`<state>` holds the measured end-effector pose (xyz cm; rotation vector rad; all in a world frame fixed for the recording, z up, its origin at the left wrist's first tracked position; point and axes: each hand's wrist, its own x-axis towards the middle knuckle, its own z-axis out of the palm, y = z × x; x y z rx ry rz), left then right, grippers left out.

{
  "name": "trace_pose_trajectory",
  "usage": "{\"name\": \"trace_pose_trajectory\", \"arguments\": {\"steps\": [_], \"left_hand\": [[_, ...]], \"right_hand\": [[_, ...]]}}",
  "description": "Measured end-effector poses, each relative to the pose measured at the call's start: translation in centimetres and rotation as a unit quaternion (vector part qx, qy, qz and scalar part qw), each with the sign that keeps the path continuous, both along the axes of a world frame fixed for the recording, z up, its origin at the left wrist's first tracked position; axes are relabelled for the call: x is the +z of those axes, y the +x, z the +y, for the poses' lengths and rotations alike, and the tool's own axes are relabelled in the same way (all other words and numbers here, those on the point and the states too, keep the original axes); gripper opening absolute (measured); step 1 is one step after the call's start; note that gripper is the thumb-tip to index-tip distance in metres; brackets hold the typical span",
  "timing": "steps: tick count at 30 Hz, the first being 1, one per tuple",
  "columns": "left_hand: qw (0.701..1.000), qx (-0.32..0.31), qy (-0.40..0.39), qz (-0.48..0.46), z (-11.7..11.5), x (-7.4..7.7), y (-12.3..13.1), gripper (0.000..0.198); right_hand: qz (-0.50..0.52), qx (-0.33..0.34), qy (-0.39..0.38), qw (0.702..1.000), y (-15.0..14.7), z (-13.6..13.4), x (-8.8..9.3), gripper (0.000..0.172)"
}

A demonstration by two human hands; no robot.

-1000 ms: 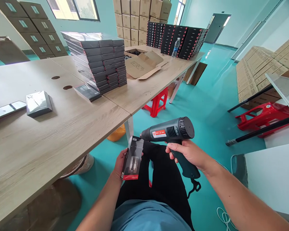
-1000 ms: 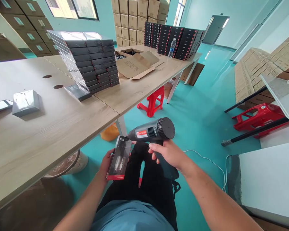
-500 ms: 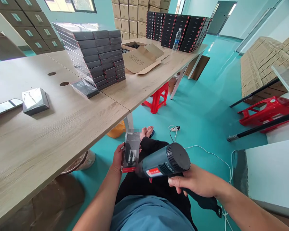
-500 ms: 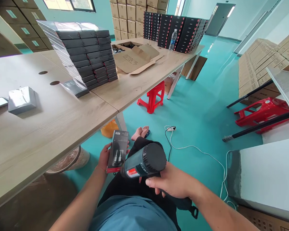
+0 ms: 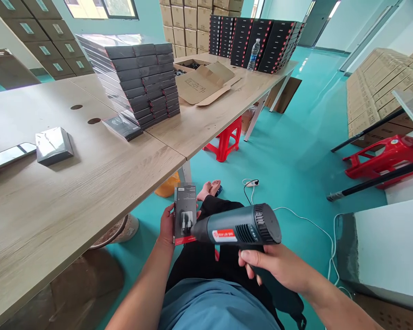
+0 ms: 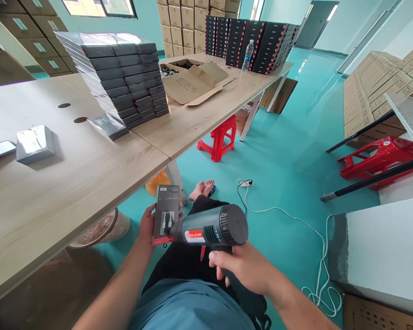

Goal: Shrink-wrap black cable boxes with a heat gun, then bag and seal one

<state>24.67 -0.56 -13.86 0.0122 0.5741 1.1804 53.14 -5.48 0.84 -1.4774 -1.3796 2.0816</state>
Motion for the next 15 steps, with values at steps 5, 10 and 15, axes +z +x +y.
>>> {"name": "trace_pose_trajectory", "arguments": {"steps": [5, 10, 15], "left_hand": [[0.998, 0.054, 0.019, -0.004, -0.2, 0.4, 0.0, 0.059], [0.996, 0.078, 0.021, 0.033, -0.1, 0.2, 0.1, 0.054], [0.982, 0.164, -0.049, 0.079, 0.7, -0.8, 0.4, 0.038]], "right_hand": [[-0.014, -0.039, 0.015, 0.999, 0.4, -0.4, -0.7, 0.039], [0.036, -0.017, -0.049, 0.998, -0.1, -1.1, -1.2, 0.042], [0.010, -0.118, 0.011, 0.993, -0.5, -1.1, -2.0, 0.040]]}}
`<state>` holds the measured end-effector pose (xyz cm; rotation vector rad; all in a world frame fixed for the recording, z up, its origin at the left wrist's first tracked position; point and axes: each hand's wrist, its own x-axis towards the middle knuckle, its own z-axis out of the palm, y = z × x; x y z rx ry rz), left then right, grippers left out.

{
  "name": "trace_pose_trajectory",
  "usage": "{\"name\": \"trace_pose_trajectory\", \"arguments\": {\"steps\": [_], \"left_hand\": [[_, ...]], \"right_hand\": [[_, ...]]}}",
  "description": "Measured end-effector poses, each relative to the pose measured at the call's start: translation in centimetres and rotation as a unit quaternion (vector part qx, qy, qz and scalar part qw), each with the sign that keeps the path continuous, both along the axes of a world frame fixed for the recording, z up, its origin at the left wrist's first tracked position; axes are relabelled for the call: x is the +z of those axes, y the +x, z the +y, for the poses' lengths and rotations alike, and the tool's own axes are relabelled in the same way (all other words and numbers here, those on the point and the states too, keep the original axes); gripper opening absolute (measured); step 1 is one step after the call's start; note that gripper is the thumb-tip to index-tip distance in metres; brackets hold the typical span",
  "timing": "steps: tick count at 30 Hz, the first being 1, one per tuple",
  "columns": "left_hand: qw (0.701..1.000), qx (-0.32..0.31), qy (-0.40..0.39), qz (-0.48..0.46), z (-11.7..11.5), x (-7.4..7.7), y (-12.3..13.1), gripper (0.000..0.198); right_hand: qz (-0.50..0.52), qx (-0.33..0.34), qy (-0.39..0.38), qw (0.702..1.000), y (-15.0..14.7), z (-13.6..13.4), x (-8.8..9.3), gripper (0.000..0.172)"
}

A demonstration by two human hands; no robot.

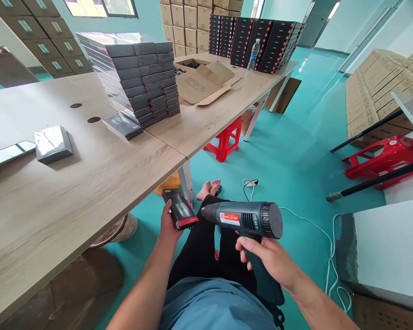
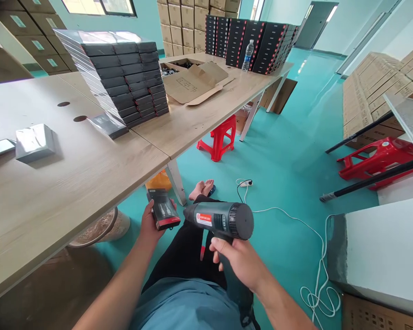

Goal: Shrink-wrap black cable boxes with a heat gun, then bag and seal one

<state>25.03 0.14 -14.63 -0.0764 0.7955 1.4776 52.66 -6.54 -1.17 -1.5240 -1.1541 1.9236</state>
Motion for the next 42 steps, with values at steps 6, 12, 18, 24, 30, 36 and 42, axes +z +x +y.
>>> {"name": "trace_pose_trajectory", "arguments": {"steps": [6, 12, 18, 24, 30, 36, 42], "left_hand": [[0.995, 0.085, -0.040, 0.019, 0.6, -1.5, 0.5, 0.019], [0.995, 0.088, -0.056, -0.004, 0.4, -1.6, 0.8, 0.016], [0.994, 0.093, -0.050, -0.028, 0.2, -0.6, 1.3, 0.025], [0.993, 0.084, -0.070, -0.037, -0.2, 0.2, 1.6, 0.050], [0.994, 0.066, -0.061, -0.057, -0.2, 0.4, 2.2, 0.055], [0.994, 0.048, -0.098, -0.014, -0.4, 0.0, 2.0, 0.041], [0.997, -0.015, -0.066, 0.025, -0.1, -0.8, 1.1, 0.033]], "right_hand": [[0.077, 0.040, -0.003, 0.996, -0.8, -0.3, -0.2, 0.041], [0.061, 0.021, 0.011, 0.998, -0.9, 0.4, -0.1, 0.039], [0.073, -0.089, 0.020, 0.993, 0.2, 0.9, -1.4, 0.037], [0.137, -0.149, -0.091, 0.975, 2.9, 0.4, -1.1, 0.038], [0.160, -0.166, -0.102, 0.968, 3.3, -0.1, -1.1, 0.036], [0.165, -0.172, -0.102, 0.966, 3.6, -0.1, -1.5, 0.034], [0.115, -0.135, -0.107, 0.978, 5.2, -0.7, -0.6, 0.038]]}}
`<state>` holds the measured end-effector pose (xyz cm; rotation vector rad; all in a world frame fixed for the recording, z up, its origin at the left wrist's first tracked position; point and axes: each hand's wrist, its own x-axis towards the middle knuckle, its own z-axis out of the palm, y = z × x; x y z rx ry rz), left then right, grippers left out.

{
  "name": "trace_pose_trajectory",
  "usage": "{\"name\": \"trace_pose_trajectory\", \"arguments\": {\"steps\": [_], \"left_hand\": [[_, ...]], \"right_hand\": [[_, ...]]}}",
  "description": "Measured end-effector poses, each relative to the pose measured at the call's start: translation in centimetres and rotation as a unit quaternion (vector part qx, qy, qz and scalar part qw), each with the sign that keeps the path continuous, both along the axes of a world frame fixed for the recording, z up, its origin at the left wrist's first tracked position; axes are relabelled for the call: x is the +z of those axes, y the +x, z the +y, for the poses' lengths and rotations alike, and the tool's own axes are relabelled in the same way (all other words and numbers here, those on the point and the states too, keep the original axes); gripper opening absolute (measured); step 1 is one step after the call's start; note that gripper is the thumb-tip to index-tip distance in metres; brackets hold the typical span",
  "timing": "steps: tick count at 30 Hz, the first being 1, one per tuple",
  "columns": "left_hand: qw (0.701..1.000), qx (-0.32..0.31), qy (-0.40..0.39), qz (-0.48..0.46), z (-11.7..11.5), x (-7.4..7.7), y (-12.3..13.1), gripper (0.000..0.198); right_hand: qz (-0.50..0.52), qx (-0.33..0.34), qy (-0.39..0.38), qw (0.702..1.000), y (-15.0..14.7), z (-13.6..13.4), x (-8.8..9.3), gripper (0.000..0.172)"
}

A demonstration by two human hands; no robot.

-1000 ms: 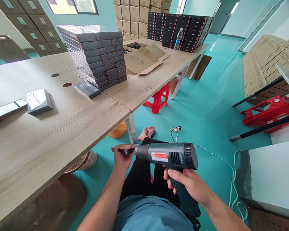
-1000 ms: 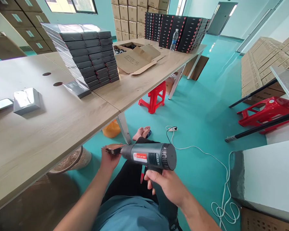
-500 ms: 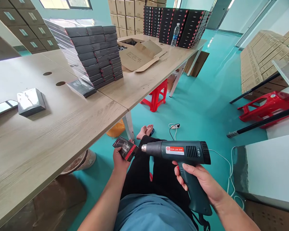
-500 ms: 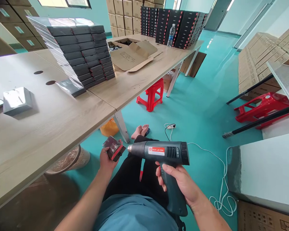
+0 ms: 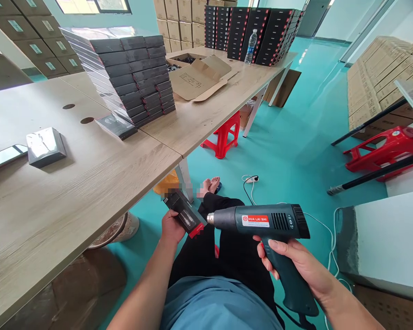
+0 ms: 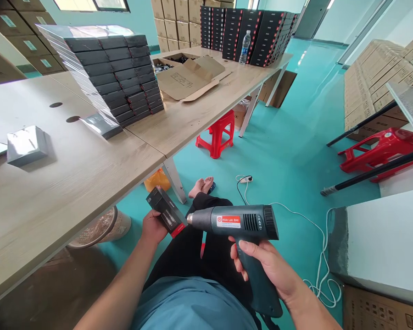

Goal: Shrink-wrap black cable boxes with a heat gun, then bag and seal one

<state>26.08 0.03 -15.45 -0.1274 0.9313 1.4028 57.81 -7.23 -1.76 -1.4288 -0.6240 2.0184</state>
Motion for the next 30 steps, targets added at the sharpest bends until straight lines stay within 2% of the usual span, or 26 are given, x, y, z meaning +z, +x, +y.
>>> {"name": "trace_pose_trajectory", "arguments": {"steps": [5, 11, 15, 19, 24, 27, 30], "left_hand": [[1.000, 0.008, 0.021, 0.022, 0.4, -0.2, -0.1, 0.022], [0.999, 0.012, 0.025, 0.019, 0.6, 0.2, -0.1, 0.020], [0.999, 0.008, 0.026, 0.018, 0.5, 0.1, -0.3, 0.020], [0.999, -0.009, 0.027, 0.026, 0.5, -0.4, -0.3, 0.021], [0.987, -0.070, 0.083, 0.123, 0.3, -0.6, 0.0, 0.036], [0.971, -0.114, 0.118, 0.175, 0.0, -0.6, 0.2, 0.046], [0.960, -0.118, 0.102, 0.231, -0.3, -0.8, 0.0, 0.040]], "right_hand": [[-0.038, 0.057, 0.026, 0.997, 0.2, -0.3, 0.6, 0.040], [-0.055, 0.120, 0.046, 0.990, -0.2, 0.0, -0.1, 0.036], [-0.081, 0.087, 0.053, 0.991, -0.2, -0.1, -0.5, 0.035], [-0.023, 0.101, 0.032, 0.994, -0.5, -0.1, -0.4, 0.036], [0.008, -0.038, 0.022, 0.999, -1.0, 1.1, 0.0, 0.038], [0.045, -0.048, 0.023, 0.998, -1.2, 2.0, 0.6, 0.038], [0.053, -0.042, 0.035, 0.997, -1.4, 2.7, 1.2, 0.037]]}}
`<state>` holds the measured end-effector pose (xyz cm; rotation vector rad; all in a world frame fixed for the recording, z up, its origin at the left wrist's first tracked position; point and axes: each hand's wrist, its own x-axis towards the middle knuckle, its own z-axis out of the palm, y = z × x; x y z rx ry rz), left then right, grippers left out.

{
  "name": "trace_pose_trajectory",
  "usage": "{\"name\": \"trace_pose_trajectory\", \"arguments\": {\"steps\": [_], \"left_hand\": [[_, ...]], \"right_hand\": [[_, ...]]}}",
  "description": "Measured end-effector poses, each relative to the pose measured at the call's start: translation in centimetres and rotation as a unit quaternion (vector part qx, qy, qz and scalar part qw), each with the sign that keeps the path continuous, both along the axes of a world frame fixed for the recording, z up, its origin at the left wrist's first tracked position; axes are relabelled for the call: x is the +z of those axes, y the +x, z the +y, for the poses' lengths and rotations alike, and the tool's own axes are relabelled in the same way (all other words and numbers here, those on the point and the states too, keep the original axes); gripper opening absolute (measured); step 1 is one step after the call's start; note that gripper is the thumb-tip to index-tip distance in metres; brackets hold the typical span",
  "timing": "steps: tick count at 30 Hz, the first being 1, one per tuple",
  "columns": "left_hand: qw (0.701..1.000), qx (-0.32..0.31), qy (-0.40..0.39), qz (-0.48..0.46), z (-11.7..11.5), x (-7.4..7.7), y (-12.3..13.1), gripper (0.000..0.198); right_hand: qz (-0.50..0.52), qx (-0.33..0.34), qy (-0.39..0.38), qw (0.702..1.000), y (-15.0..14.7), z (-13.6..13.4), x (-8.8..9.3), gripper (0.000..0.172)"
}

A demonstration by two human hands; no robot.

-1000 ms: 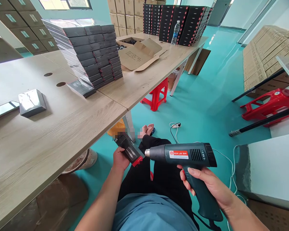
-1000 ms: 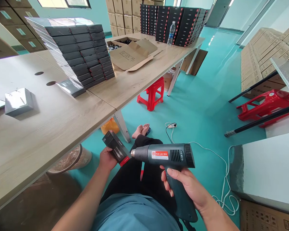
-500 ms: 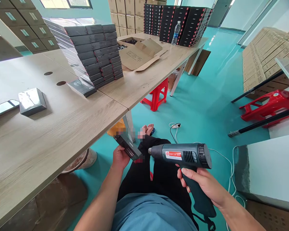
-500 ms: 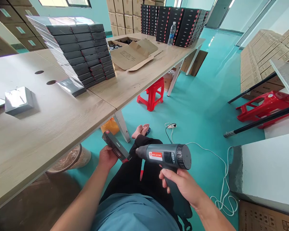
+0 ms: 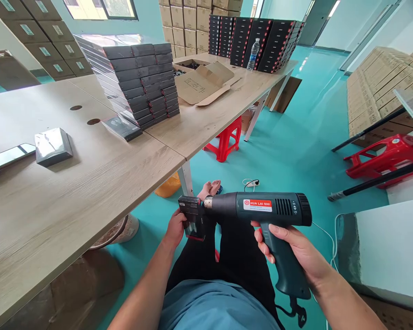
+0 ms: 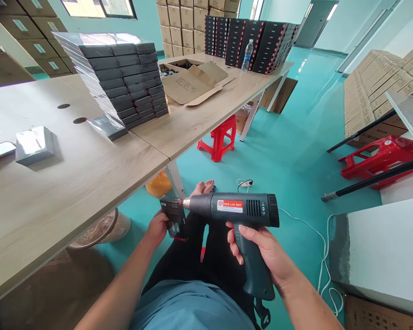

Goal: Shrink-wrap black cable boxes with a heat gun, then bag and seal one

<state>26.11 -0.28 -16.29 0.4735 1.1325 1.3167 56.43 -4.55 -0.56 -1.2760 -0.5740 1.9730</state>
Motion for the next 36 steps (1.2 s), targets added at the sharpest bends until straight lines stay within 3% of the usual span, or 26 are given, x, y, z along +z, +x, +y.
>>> {"name": "trace_pose_trajectory", "arguments": {"steps": [3, 7, 12, 16, 19, 24, 33, 36], "left_hand": [[0.997, 0.003, 0.001, 0.080, -0.4, -0.2, -0.3, 0.028], [0.974, -0.043, 0.053, 0.218, -0.7, 0.5, -0.8, 0.026], [0.872, -0.062, 0.145, 0.464, -0.7, 1.0, -1.3, 0.021], [0.806, -0.071, 0.194, 0.555, -0.7, 0.6, -1.5, 0.029], [0.777, -0.071, 0.206, 0.590, -0.8, 0.6, -1.6, 0.030], [0.762, -0.060, 0.193, 0.615, -0.9, 0.8, -1.9, 0.031], [0.778, -0.048, 0.185, 0.599, -0.7, 0.6, -2.0, 0.031], [0.791, -0.036, 0.189, 0.580, -0.8, 0.7, -2.3, 0.032]], "right_hand": [[-0.012, 0.003, 0.009, 1.000, 0.2, 0.4, 0.3, 0.036], [-0.034, 0.022, 0.001, 0.999, 1.0, 0.5, 0.7, 0.037], [-0.066, 0.060, 0.011, 0.996, 1.0, 0.4, 1.4, 0.035], [-0.078, 0.143, 0.058, 0.985, -0.5, 0.7, 2.0, 0.034], [-0.136, 0.179, 0.101, 0.969, -1.5, 1.2, 2.4, 0.032], [-0.168, 0.240, 0.108, 0.950, -2.2, 1.8, 2.7, 0.031], [-0.175, 0.239, 0.120, 0.948, -3.0, 1.9, 2.1, 0.032], [-0.206, 0.191, 0.119, 0.952, -2.4, 2.0, 1.7, 0.034]]}}
